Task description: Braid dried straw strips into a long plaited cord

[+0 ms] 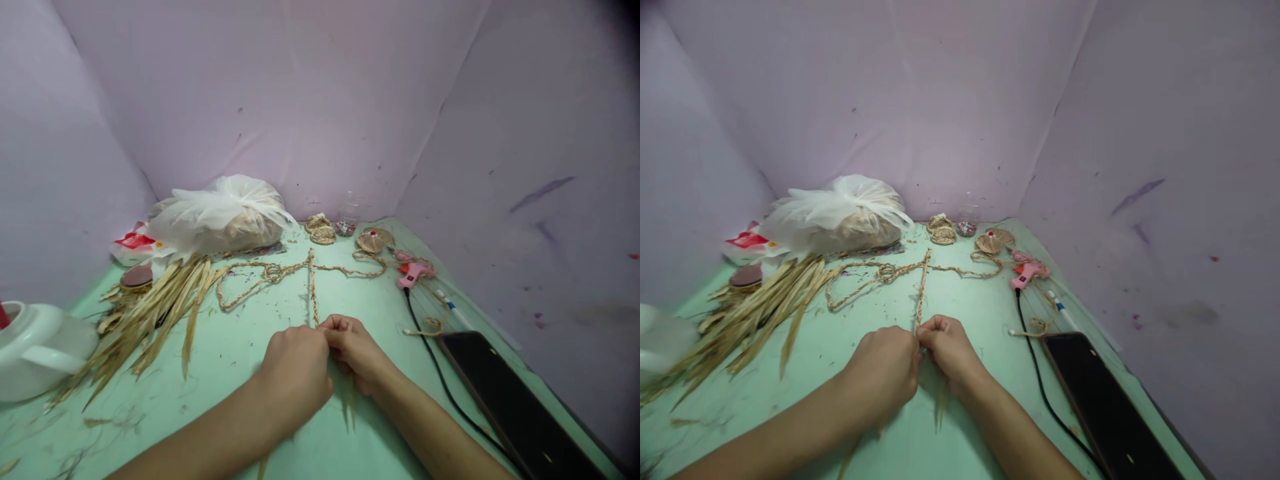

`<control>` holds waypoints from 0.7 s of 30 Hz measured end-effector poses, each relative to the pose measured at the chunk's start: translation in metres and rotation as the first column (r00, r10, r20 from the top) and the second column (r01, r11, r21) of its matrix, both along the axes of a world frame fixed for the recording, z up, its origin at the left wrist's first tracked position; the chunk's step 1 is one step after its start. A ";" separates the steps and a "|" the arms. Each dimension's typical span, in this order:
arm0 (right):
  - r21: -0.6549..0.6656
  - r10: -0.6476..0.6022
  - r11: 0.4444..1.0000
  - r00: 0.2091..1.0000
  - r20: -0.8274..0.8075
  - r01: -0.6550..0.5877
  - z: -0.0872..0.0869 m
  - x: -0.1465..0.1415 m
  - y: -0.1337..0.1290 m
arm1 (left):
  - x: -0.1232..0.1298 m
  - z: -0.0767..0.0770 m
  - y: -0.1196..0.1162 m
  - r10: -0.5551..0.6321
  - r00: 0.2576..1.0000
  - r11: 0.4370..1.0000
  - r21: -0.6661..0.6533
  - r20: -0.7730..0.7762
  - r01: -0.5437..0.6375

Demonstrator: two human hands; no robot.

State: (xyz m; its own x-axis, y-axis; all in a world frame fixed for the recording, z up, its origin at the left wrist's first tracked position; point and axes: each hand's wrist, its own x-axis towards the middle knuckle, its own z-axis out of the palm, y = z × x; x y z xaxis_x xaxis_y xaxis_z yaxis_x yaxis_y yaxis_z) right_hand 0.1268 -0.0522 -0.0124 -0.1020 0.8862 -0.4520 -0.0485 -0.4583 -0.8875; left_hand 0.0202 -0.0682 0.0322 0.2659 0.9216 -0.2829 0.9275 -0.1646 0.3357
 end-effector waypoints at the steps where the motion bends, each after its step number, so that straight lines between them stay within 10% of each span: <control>1: 0.009 -0.003 1.000 1.000 -0.018 0.003 -0.001 0.001 0.000 | -0.003 0.001 0.003 -0.022 1.000 1.000 0.007 0.016 0.022; 7: 0.055 0.082 0.996 0.991 -0.102 -0.077 -0.004 0.005 0.003 | -0.026 0.005 0.034 0.308 0.853 0.932 -0.314 0.422 -0.181; 12: 0.068 0.126 0.991 0.972 -0.196 -0.115 -0.001 0.007 0.004 | -0.022 -0.011 0.042 0.494 0.655 0.734 -0.678 0.571 0.038; 21: 0.351 0.199 0.846 0.847 0.493 -0.402 -0.007 0.016 0.007 | -0.018 -0.027 0.041 0.395 0.815 0.861 -0.481 0.424 -0.167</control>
State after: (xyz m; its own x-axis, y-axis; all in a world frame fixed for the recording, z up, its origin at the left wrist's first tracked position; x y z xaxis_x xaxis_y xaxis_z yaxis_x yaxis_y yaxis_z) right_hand 0.1427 -0.0453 -0.0198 -0.2859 0.9531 -0.0994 0.4513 0.0424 -0.8914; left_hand 0.0026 -0.0274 0.0057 0.2199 0.8075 -0.5473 0.5976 0.3320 0.7299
